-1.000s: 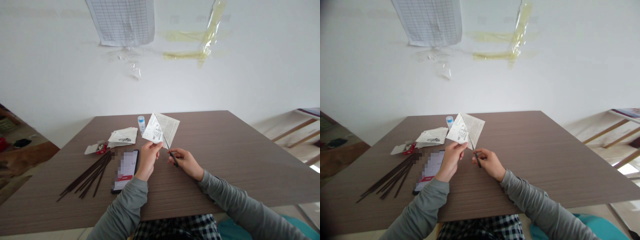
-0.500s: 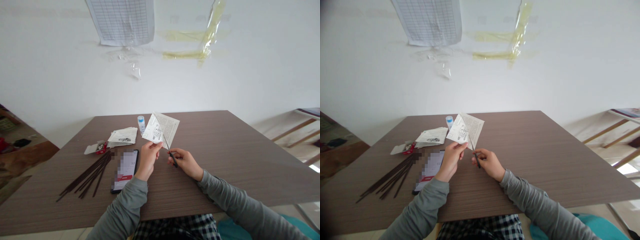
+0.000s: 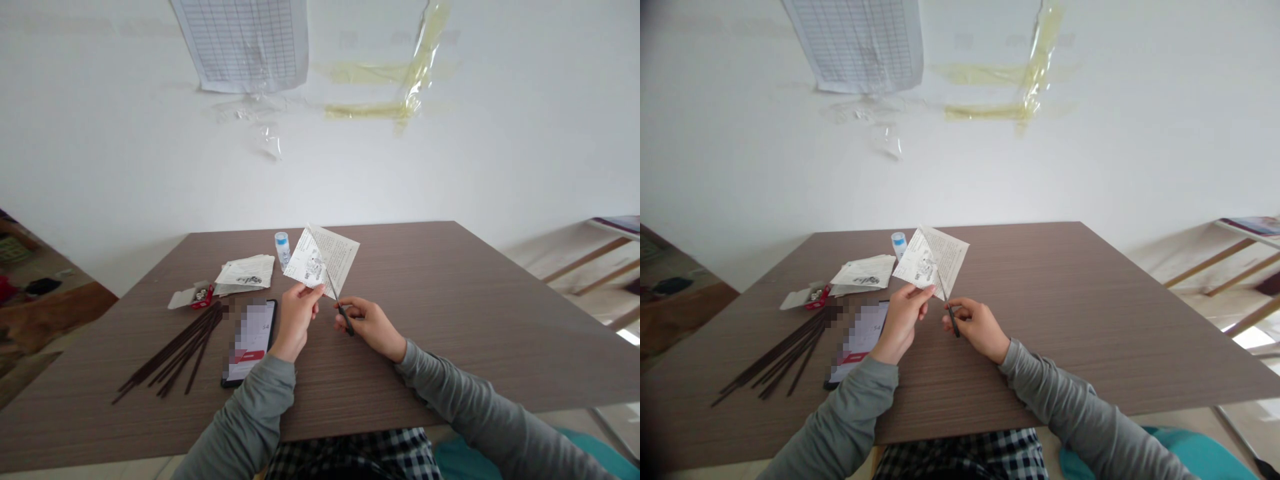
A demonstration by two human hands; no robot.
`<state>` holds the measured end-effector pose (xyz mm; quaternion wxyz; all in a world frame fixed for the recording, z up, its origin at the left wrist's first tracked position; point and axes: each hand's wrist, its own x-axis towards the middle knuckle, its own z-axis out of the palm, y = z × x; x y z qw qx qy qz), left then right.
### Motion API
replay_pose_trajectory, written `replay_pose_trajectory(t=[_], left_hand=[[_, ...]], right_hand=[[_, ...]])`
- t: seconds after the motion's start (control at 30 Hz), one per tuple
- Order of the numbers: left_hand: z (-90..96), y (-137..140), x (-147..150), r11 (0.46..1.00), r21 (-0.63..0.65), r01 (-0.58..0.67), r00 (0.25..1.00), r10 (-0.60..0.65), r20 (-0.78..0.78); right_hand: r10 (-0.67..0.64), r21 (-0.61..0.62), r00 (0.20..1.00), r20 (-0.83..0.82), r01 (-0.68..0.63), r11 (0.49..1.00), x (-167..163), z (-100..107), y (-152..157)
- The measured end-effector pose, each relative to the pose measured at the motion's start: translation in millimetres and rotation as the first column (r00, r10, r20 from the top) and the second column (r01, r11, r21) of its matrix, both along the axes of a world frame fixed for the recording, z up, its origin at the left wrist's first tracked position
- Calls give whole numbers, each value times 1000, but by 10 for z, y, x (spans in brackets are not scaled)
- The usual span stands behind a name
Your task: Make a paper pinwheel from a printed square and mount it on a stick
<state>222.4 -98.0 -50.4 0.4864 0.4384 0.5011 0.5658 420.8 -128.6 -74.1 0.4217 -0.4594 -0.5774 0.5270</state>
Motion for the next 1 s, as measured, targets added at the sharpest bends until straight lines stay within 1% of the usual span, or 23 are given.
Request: replay_pose_trajectory(t=[0.17,0.4,0.57,0.8,0.87,0.9,1.0], left_hand=[[4,1,1,1000,1,-3,1000,3,-11],[15,5,3,999,23,-23,1000,22,10],[17,10,6,999,11,-34,999,34,3],[11,21,-2,997,1,-74,997,73,5],[-7,26,-20,995,-1,-97,995,97,-14],[-19,29,-32,994,2,-111,993,111,-29],[-52,37,-70,988,38,-150,983,153,-103]], right_hand=[[13,-1,1000,10,-13,1000,35,-44,29],[26,-35,999,21,-25,999,59,-92,62],[46,-10,998,36,-45,999,70,-115,75],[43,3,998,54,-43,999,71,-92,47],[36,33,993,110,-40,999,74,-92,40],[22,67,987,162,-33,997,80,-96,38],[-94,215,938,335,21,976,118,-121,48]])
